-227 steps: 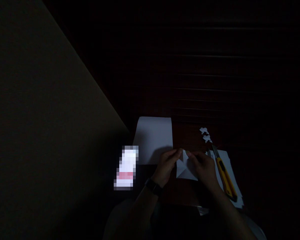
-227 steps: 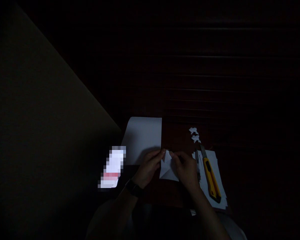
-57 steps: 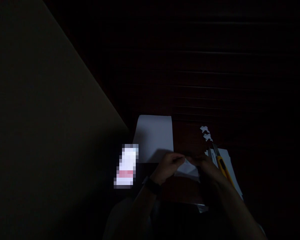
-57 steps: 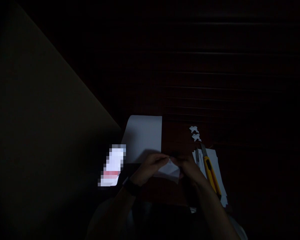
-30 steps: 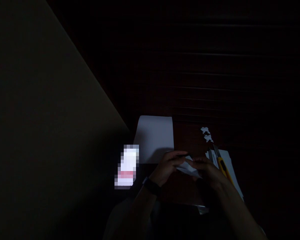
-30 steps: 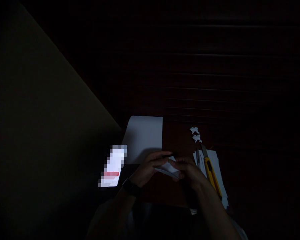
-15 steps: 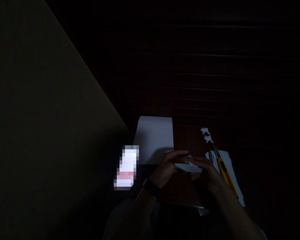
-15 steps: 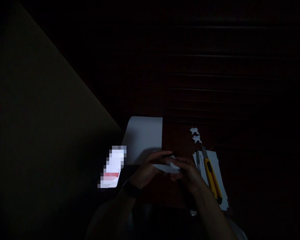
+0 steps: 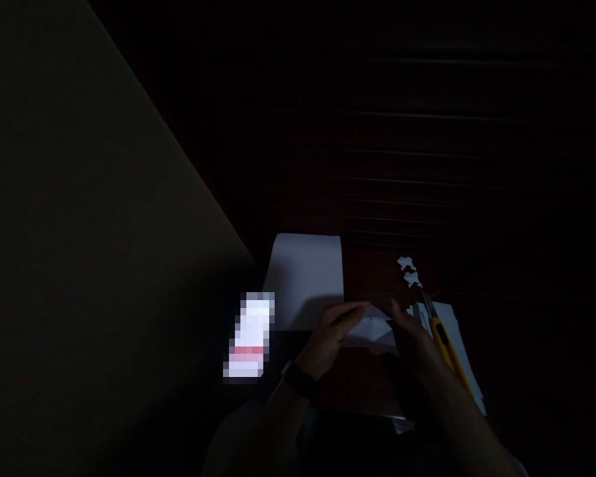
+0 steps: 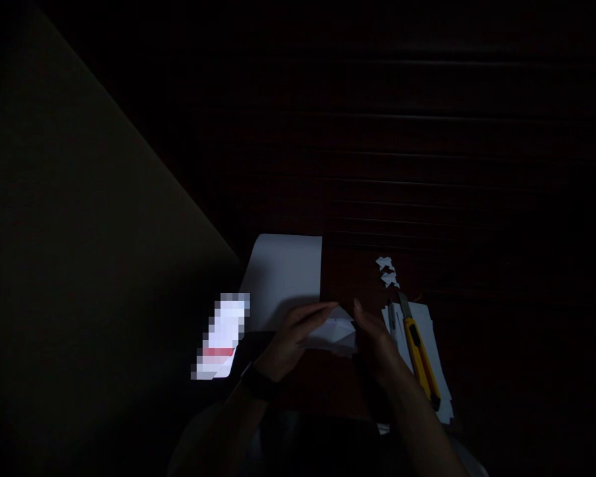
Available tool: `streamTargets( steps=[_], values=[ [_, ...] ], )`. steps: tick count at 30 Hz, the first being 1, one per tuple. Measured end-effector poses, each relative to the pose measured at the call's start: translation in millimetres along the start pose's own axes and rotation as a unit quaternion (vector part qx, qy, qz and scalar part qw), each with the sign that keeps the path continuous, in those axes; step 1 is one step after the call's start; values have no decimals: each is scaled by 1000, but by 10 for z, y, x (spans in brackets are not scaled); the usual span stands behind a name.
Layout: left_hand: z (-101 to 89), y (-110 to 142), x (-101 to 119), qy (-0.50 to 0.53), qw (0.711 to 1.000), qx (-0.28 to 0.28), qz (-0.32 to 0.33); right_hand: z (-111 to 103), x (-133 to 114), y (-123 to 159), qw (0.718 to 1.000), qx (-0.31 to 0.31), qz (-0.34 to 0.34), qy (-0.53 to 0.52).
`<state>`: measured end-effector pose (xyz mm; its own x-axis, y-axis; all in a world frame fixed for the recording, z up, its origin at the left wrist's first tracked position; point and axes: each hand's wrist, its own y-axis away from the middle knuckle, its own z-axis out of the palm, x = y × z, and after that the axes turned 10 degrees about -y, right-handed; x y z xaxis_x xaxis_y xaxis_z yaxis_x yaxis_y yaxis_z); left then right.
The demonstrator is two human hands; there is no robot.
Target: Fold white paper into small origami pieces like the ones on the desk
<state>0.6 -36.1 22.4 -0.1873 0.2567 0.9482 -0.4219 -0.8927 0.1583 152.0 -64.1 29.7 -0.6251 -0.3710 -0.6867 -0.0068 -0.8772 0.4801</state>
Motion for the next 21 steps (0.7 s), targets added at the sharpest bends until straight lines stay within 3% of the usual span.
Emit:
streamTargets(
  steps=[6, 10, 16, 21],
  values=[
    [2, -30, -19, -25, 999, 25, 9, -183, 7, -43, 998, -57, -2, -5],
    [9, -36, -21, -43, 999, 11, 23, -237, 5, -74, 999, -40, 8, -35],
    [18, -47, -29, -129, 990, 35, 39, -153, 22, -83, 1000, 4, -10, -13],
    [43, -32, -5, -147, 988, 15, 41, -185, 46, -98, 998, -24, -16, 47]
  ],
)
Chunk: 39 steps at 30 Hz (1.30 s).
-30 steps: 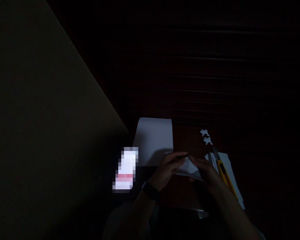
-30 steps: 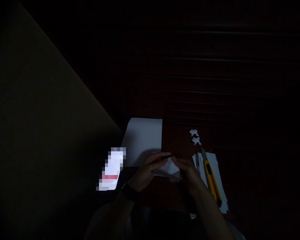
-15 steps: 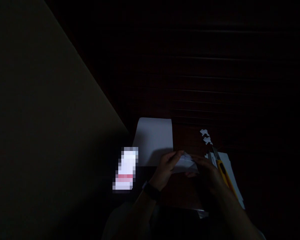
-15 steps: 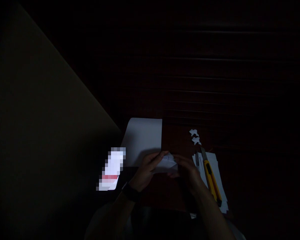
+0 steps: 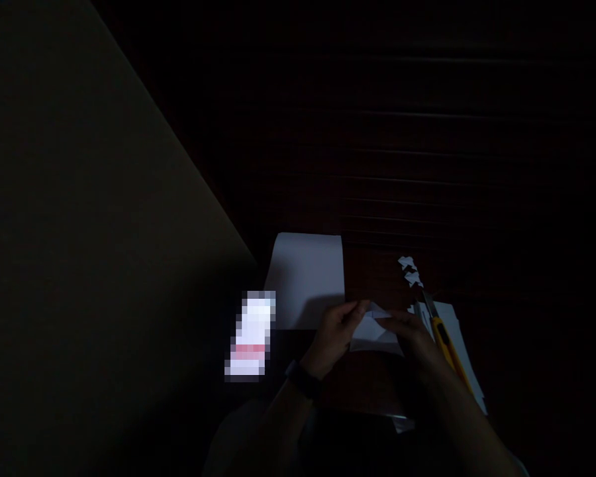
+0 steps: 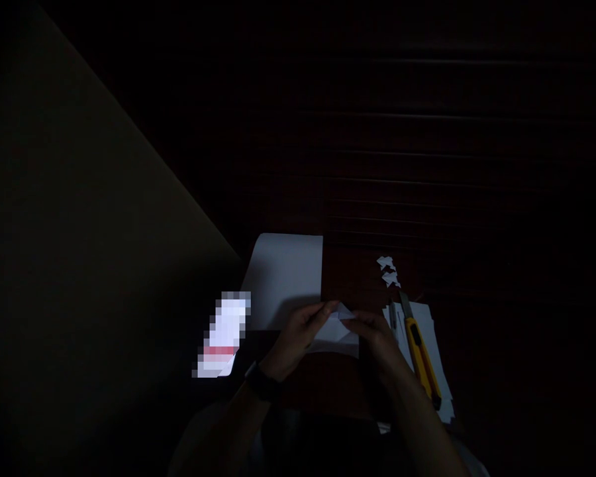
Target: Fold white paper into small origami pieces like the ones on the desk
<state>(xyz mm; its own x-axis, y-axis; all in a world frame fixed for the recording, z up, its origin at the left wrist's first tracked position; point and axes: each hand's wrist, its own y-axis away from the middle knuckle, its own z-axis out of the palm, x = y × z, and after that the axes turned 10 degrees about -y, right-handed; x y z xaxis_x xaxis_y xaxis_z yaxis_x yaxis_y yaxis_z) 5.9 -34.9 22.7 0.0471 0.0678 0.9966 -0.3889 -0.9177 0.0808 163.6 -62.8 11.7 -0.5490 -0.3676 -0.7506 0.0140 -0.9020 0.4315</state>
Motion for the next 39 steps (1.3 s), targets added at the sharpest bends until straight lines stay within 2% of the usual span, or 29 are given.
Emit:
streamTargets(
  steps=[13, 22, 30, 39],
  values=[
    [-32, 5, -34, 6, 1000, -13, -22, 1, -18, 35, 997, -63, 34, -18],
    [-24, 14, -48, 9, 1000, -17, -20, -64, 15, 11, 997, -49, 53, -19],
    [-18, 28, -50, 13, 999, -25, -27, -57, 30, 4, 998, -57, 18, -3],
    [-11, 24, -50, 36, 998, -25, -35, -56, 11, 27, 997, -62, 44, -8]
  ],
)
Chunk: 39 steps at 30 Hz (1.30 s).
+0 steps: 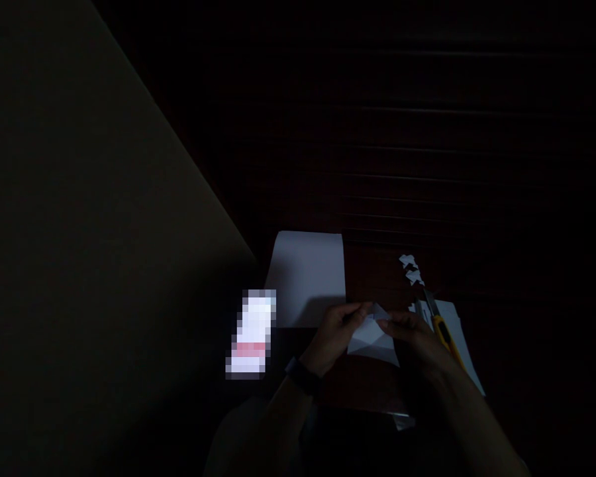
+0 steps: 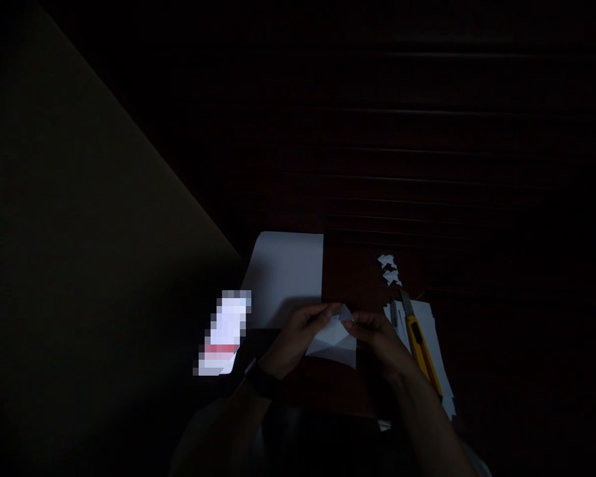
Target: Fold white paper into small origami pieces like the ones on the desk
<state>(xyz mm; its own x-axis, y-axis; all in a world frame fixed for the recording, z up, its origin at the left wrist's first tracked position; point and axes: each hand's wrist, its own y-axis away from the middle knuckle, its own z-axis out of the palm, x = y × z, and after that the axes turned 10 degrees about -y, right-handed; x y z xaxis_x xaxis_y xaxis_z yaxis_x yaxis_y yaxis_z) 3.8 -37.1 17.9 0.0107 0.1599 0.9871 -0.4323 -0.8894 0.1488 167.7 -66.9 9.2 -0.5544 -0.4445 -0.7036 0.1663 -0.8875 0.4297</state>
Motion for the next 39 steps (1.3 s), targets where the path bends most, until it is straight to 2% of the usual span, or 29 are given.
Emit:
streamTargets(
  steps=[22, 33, 39],
  values=[
    [-6, 7, 7, 0, 1000, 7, 1, -4, -2, -21, 998, 35, -37, 32],
    [-22, -5, -33, -31, 999, 3, 13, -35, 13, -35, 998, 53, -10, 19],
    [-24, -13, -56, -51, 998, 12, 18, -61, 30, -46, 1000, 23, 1, 1]
  ],
)
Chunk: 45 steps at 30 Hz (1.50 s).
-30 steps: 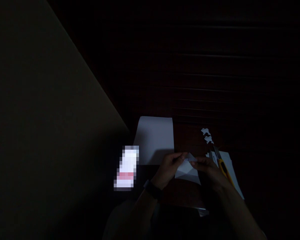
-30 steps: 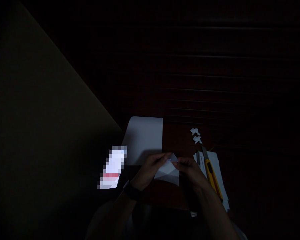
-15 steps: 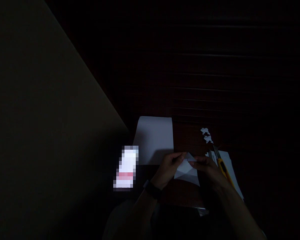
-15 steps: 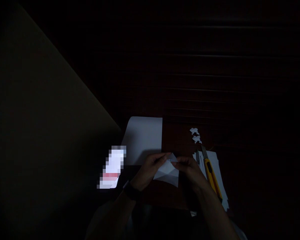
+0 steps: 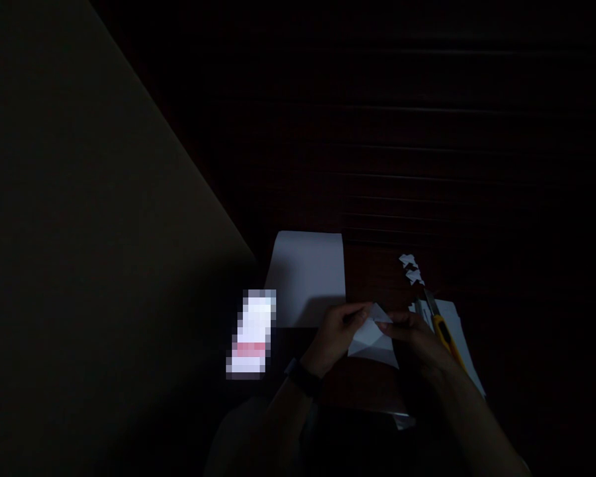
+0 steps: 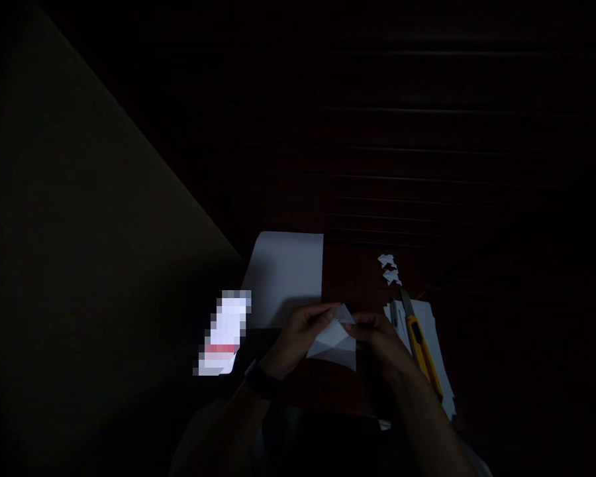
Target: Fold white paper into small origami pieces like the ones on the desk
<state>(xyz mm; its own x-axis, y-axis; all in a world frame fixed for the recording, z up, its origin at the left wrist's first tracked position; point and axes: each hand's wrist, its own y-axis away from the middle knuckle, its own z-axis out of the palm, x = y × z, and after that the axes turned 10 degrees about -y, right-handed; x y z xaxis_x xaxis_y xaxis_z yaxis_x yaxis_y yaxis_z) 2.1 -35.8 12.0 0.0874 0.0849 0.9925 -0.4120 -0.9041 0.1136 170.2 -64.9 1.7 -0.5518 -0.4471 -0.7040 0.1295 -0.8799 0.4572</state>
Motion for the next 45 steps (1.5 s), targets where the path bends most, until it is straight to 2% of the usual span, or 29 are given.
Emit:
streamTargets(
  steps=[10, 14, 19, 22, 28, 32, 36, 40, 45],
  values=[
    [-1, -31, -44, -21, 999, 30, 16, 37, -55, -27, 990, -22, -68, 119],
    [8, -32, -44, 21, 999, 25, 0, 52, -87, 5, 977, -36, -94, 190],
    [34, -58, -64, 40, 998, 34, -26, 51, -102, 42, 963, -77, -94, 239],
    [45, -79, -84, 36, 998, 22, -43, 38, -91, 34, 963, -85, -89, 241],
    [37, -116, -77, -1, 999, 37, 4, 12, -80, -8, 963, -95, -80, 239],
    [29, -148, -88, -46, 998, 30, 15, -3, -65, -17, 955, -109, -98, 257],
    [35, -158, -111, -84, 995, 33, 30, -5, -57, 5, 951, -126, -87, 267],
    [45, -131, -120, -91, 994, 32, 49, 14, -56, 43, 954, -120, -103, 255],
    [48, -67, -135, -82, 995, 23, 48, 56, -58, 124, 943, -126, -113, 286]
  ],
)
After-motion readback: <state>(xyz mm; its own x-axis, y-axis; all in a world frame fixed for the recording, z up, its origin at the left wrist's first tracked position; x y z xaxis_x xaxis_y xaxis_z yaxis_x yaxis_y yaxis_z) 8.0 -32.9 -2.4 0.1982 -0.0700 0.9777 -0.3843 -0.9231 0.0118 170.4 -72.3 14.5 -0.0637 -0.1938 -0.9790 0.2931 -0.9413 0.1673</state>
